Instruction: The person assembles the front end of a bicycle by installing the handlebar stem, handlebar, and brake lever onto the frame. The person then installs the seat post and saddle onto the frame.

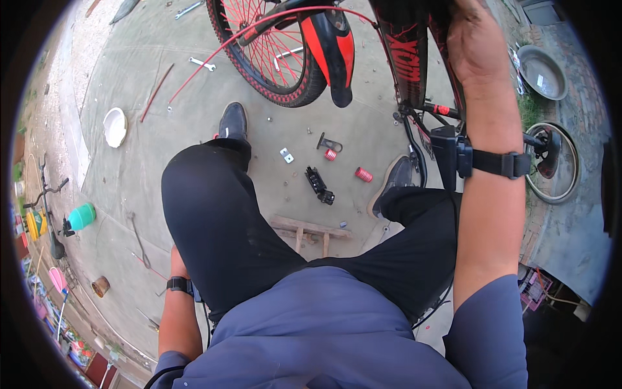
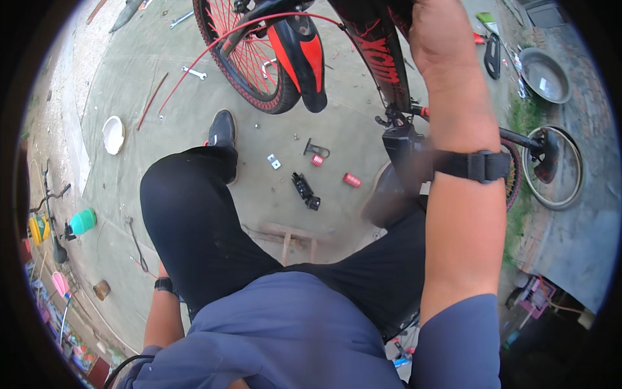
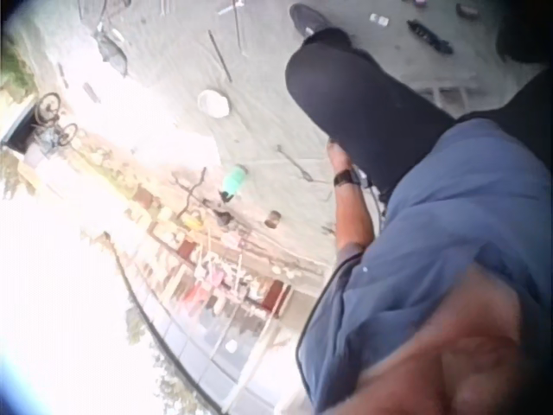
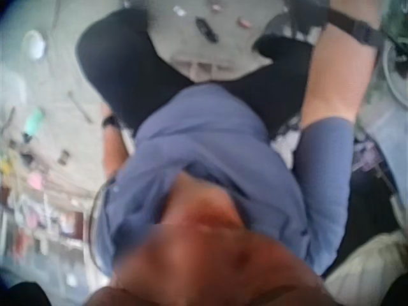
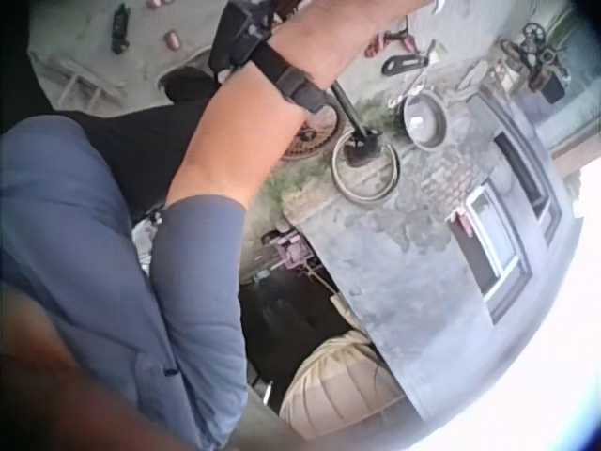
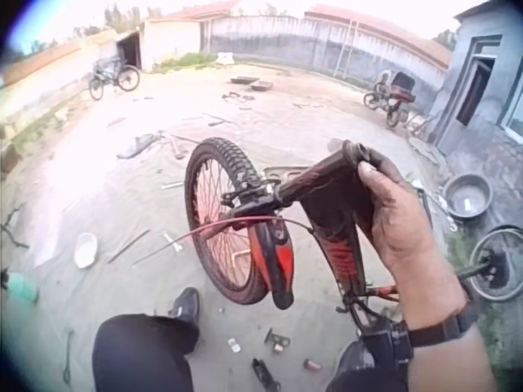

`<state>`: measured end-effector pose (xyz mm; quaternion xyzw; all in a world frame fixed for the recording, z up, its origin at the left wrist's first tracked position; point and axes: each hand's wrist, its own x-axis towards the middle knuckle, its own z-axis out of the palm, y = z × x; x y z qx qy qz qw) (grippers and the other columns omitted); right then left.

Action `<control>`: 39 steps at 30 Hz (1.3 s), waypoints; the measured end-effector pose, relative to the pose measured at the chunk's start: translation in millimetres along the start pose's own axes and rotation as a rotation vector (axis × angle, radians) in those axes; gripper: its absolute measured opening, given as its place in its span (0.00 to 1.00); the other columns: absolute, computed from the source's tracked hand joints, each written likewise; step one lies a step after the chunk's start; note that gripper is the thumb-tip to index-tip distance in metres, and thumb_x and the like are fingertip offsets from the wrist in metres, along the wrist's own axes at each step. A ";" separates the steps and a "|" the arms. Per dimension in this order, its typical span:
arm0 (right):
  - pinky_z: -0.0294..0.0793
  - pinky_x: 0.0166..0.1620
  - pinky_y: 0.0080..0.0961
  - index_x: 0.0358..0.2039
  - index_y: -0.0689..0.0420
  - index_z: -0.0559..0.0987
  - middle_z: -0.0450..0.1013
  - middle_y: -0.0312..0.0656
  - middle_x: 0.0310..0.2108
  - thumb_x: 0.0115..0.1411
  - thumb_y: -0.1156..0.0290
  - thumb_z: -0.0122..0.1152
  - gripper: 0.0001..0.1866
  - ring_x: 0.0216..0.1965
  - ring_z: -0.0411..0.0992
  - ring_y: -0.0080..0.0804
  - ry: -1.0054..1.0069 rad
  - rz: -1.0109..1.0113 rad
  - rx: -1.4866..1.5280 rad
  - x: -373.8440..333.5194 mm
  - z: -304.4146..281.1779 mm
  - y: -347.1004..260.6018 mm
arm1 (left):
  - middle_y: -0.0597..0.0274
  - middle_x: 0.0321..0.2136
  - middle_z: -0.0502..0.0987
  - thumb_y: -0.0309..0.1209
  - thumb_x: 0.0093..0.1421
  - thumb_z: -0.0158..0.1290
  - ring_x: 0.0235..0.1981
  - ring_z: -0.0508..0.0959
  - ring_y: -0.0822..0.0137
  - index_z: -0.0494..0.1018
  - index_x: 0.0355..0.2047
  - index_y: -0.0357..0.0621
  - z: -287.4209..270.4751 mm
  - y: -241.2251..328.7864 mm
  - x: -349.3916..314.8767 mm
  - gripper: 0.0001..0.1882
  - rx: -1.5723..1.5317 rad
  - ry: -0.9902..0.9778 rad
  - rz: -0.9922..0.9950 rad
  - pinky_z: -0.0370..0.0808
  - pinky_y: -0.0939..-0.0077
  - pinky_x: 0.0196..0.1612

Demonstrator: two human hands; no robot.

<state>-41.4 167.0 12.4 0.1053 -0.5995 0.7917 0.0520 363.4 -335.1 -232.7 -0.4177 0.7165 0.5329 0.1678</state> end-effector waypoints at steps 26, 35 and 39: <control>0.75 0.54 0.31 0.59 0.56 0.74 0.79 0.44 0.47 0.73 0.51 0.56 0.24 0.48 0.76 0.33 0.229 -0.398 -0.745 60.0 -12.1 49.6 | 0.68 0.29 0.74 0.31 0.70 0.56 0.25 0.72 0.76 0.73 0.47 0.40 27.6 250.7 72.6 0.10 -0.323 -0.032 0.291 0.71 0.79 0.30; 0.75 0.56 0.34 0.62 0.51 0.73 0.80 0.50 0.50 0.72 0.51 0.57 0.25 0.52 0.78 0.43 0.228 -0.345 -0.787 69.5 -21.5 46.5 | 0.68 0.27 0.71 0.37 0.58 0.70 0.25 0.70 0.75 0.75 0.57 0.37 120.5 415.8 91.8 0.29 0.454 -0.217 0.865 0.69 0.74 0.30; 0.77 0.54 0.34 0.61 0.54 0.73 0.81 0.46 0.48 0.67 0.50 0.67 0.29 0.49 0.80 0.39 0.231 -0.369 -0.804 68.4 -13.3 47.3 | 0.46 0.37 0.82 0.33 0.52 0.71 0.39 0.82 0.46 0.70 0.64 0.42 153.7 432.6 96.9 0.40 0.947 -0.246 0.984 0.78 0.56 0.46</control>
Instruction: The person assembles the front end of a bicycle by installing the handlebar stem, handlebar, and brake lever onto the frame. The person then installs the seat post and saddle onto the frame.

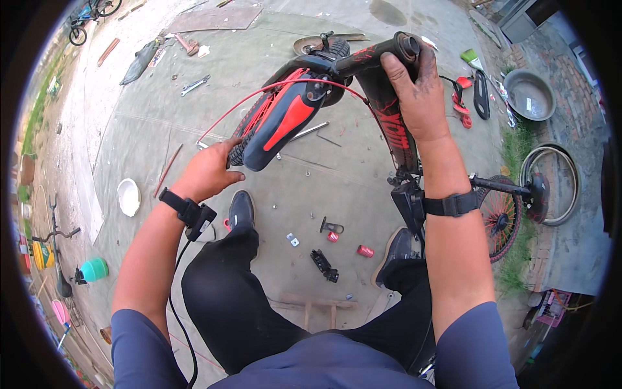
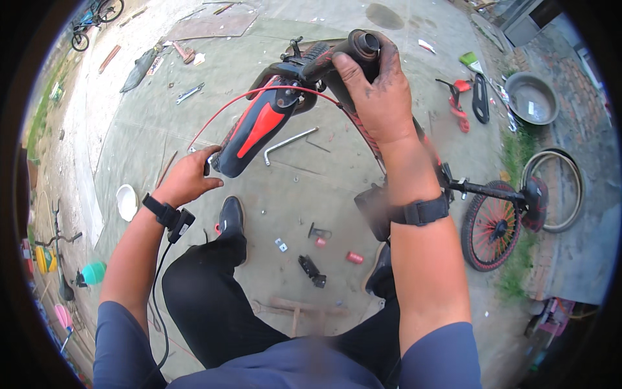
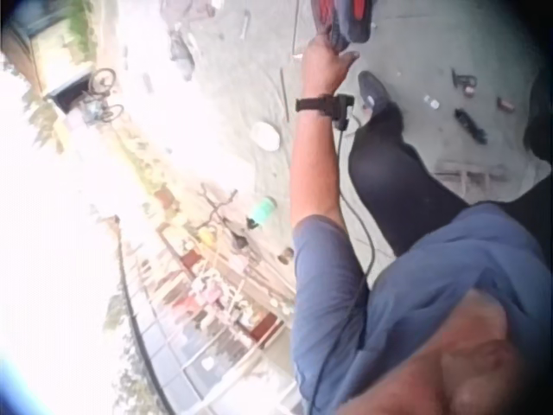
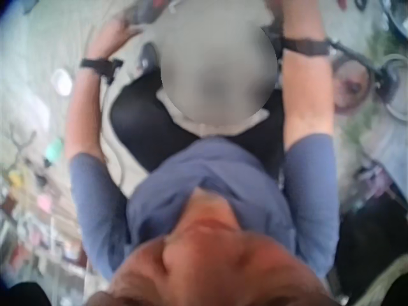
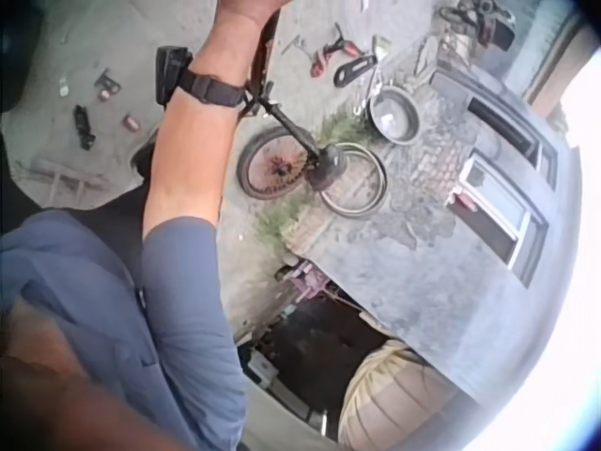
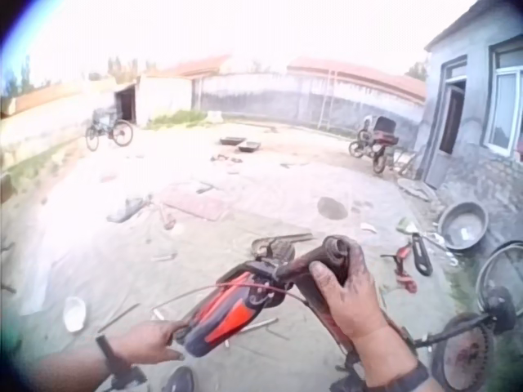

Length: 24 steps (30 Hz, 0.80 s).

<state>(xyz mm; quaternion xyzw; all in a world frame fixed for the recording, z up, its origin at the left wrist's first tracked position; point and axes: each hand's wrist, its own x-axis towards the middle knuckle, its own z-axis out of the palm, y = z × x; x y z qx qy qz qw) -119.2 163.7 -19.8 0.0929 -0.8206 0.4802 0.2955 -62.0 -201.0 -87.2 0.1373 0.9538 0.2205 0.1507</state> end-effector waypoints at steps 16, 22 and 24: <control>0.77 0.52 0.25 0.56 0.57 0.76 0.81 0.38 0.45 0.64 0.63 0.73 0.23 0.45 0.78 0.25 0.102 0.000 0.167 13.4 13.3 18.7 | 0.44 0.33 0.83 0.39 0.57 0.60 0.37 0.82 0.42 0.79 0.37 0.42 38.4 -7.3 60.2 0.14 0.275 0.086 0.026 0.79 0.51 0.40; 0.77 0.52 0.25 0.55 0.58 0.77 0.80 0.37 0.44 0.65 0.66 0.72 0.22 0.44 0.77 0.24 0.090 -0.004 0.173 14.1 7.4 12.1 | 0.43 0.30 0.82 0.37 0.58 0.59 0.34 0.82 0.40 0.77 0.34 0.41 43.4 -0.3 57.8 0.12 0.256 0.117 0.047 0.79 0.48 0.38; 0.77 0.52 0.25 0.55 0.59 0.77 0.81 0.38 0.44 0.64 0.66 0.73 0.22 0.44 0.78 0.25 0.082 0.019 0.220 14.4 3.9 12.8 | 0.44 0.28 0.81 0.32 0.57 0.56 0.32 0.82 0.39 0.76 0.32 0.40 48.8 8.5 54.2 0.08 0.256 0.142 0.092 0.79 0.47 0.36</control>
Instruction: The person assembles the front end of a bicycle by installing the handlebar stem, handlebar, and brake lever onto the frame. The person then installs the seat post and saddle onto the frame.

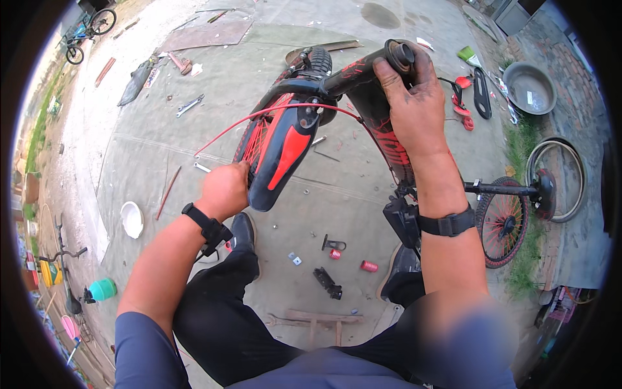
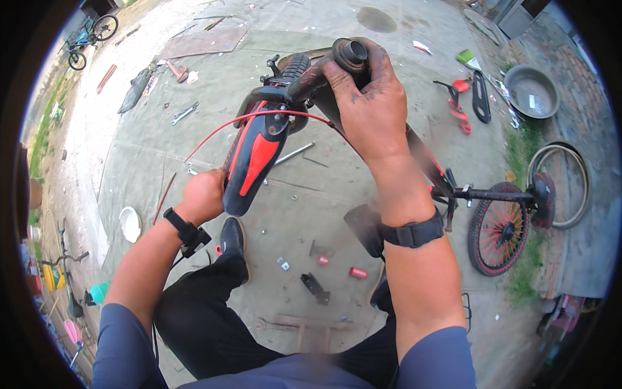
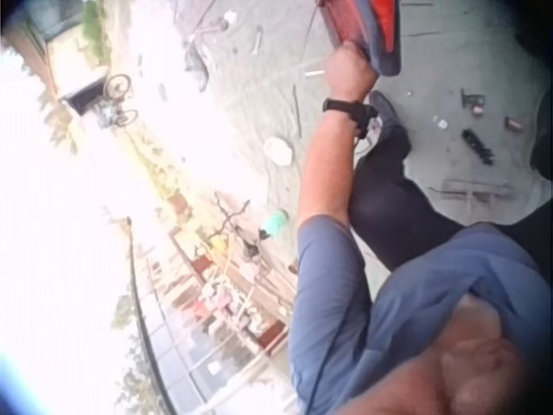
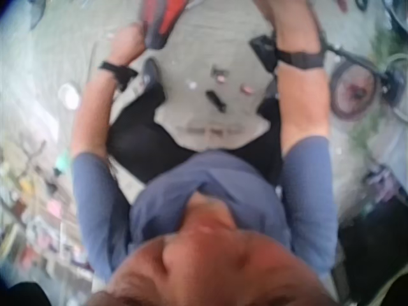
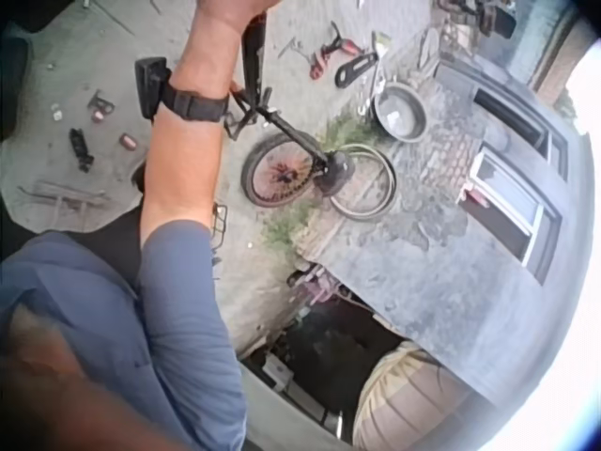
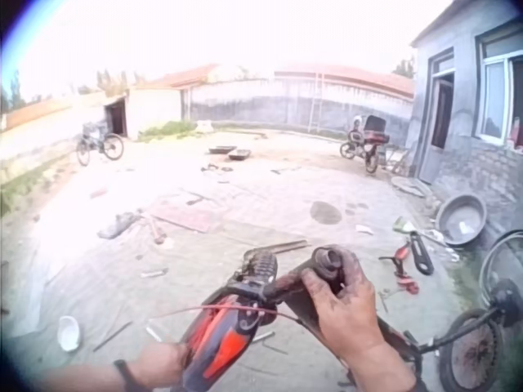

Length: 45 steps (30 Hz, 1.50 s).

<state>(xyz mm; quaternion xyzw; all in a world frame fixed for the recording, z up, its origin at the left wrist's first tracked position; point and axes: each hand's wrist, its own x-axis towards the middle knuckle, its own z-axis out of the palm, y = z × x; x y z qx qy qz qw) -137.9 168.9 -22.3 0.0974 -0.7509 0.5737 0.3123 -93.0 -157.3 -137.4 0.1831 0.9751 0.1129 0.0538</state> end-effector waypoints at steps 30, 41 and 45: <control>0.77 0.49 0.29 0.58 0.55 0.75 0.80 0.42 0.42 0.61 0.69 0.74 0.26 0.42 0.78 0.30 -0.283 0.084 0.001 -87.5 -42.1 -71.1 | 0.45 0.27 0.83 0.47 0.55 0.67 0.33 0.84 0.45 0.83 0.35 0.40 -35.8 88.8 -107.3 0.20 -0.192 -0.330 -0.088 0.80 0.51 0.38; 0.78 0.48 0.30 0.59 0.51 0.75 0.80 0.40 0.41 0.62 0.65 0.75 0.27 0.42 0.78 0.31 -0.277 0.103 -0.021 -88.2 -39.5 -64.2 | 0.69 0.28 0.75 0.27 0.59 0.69 0.29 0.72 0.77 0.79 0.39 0.37 -92.7 126.5 -88.3 0.11 -0.965 0.019 -0.049 0.71 0.77 0.33; 0.78 0.50 0.29 0.59 0.54 0.75 0.79 0.40 0.43 0.63 0.63 0.74 0.27 0.44 0.78 0.31 -0.286 0.126 0.092 -88.2 -42.2 -70.9 | 0.62 0.31 0.77 0.29 0.56 0.72 0.30 0.76 0.70 0.79 0.42 0.37 -85.0 141.9 -71.8 0.17 -0.884 0.375 0.093 0.73 0.73 0.34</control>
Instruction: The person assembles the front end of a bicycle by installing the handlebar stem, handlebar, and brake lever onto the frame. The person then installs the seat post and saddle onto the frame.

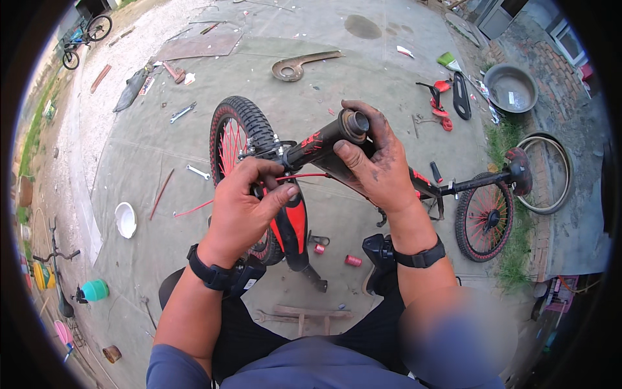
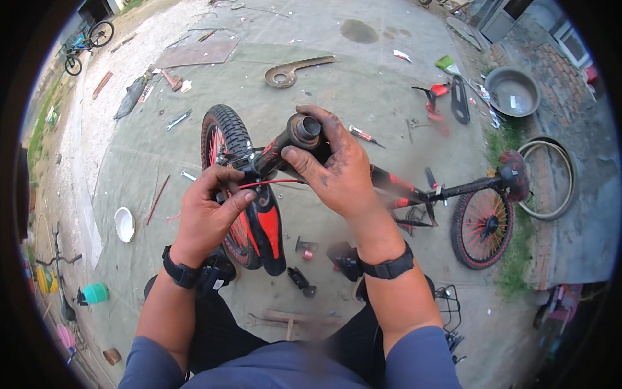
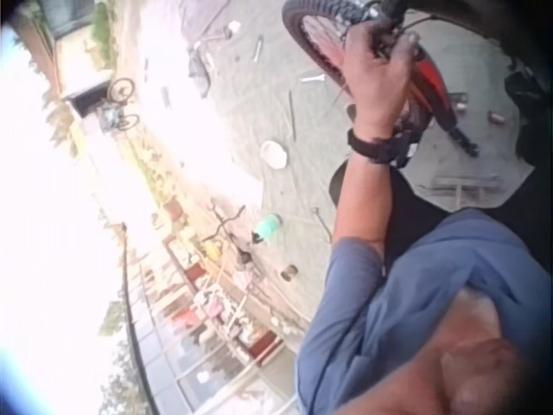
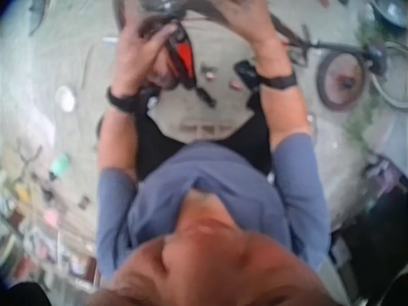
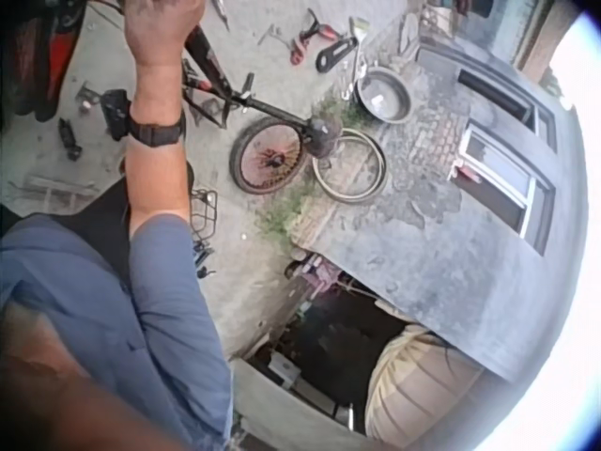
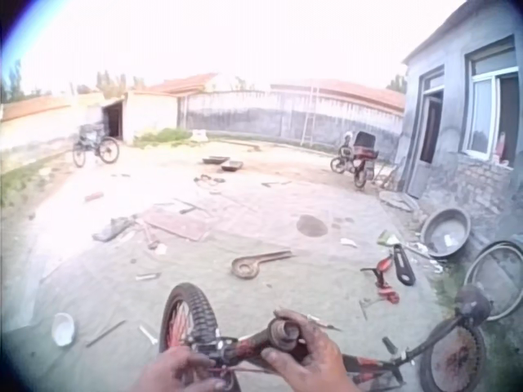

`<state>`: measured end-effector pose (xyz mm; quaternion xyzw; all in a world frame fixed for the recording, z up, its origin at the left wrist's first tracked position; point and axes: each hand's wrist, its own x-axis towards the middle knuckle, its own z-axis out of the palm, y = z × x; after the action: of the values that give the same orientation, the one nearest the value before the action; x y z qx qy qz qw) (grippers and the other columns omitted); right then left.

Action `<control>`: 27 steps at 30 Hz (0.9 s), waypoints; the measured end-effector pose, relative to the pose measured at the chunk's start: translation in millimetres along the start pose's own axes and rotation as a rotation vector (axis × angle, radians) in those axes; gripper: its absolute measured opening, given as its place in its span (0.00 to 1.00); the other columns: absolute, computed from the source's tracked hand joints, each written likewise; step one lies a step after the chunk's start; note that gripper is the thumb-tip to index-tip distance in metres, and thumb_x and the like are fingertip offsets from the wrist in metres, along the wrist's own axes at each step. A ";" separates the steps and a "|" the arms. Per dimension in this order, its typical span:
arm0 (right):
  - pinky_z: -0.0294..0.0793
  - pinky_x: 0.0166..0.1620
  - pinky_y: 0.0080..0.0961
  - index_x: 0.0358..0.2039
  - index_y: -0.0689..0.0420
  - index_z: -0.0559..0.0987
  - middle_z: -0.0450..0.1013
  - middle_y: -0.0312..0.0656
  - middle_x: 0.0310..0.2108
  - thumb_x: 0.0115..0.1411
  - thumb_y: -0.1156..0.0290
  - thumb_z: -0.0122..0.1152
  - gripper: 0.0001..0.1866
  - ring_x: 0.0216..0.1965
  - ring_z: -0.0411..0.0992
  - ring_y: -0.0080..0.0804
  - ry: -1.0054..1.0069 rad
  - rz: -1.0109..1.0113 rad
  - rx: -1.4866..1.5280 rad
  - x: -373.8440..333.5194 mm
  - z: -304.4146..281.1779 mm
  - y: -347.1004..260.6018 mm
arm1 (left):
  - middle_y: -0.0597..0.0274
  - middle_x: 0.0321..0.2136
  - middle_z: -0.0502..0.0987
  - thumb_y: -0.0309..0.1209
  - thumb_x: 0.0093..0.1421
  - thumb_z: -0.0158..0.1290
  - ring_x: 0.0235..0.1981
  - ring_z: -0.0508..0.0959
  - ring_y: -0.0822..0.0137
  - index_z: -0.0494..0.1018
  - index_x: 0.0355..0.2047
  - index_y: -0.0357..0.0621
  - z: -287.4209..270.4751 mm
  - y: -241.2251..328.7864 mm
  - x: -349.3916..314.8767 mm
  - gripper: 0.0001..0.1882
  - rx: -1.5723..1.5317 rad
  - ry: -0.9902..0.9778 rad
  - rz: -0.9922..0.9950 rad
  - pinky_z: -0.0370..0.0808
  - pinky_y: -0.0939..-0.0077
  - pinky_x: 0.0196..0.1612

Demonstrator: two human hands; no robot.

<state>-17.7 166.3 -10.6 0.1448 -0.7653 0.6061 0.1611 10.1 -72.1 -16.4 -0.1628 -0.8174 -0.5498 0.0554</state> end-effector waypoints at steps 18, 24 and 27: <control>0.75 0.54 0.28 0.58 0.60 0.75 0.77 0.42 0.48 0.63 0.64 0.74 0.27 0.48 0.75 0.28 -0.024 0.010 -0.007 -2.1 -10.5 -2.6 | 0.50 0.43 0.81 0.33 0.55 0.71 0.41 0.84 0.48 0.75 0.54 0.42 48.7 -8.2 38.5 0.28 0.293 0.107 0.291 0.82 0.60 0.40; 0.76 0.54 0.29 0.51 0.61 0.80 0.78 0.43 0.47 0.59 0.71 0.73 0.20 0.47 0.77 0.31 -0.076 -0.123 -0.086 15.9 -32.1 -7.2 | 0.50 0.43 0.81 0.34 0.56 0.70 0.40 0.84 0.48 0.75 0.54 0.42 50.1 -4.4 37.9 0.27 0.273 0.113 0.261 0.82 0.60 0.40; 0.77 0.51 0.31 0.45 0.63 0.82 0.79 0.44 0.43 0.55 0.73 0.71 0.17 0.45 0.78 0.35 -0.120 -0.008 -0.061 19.6 -36.5 -32.4 | 0.50 0.43 0.81 0.34 0.56 0.70 0.40 0.84 0.49 0.75 0.54 0.42 47.9 -3.7 34.9 0.27 0.292 0.097 0.246 0.82 0.60 0.40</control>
<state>-19.4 194.0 34.0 0.1789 -0.7913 0.5719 0.1215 -19.8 -22.3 -28.9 -0.2248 -0.8589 -0.4215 0.1847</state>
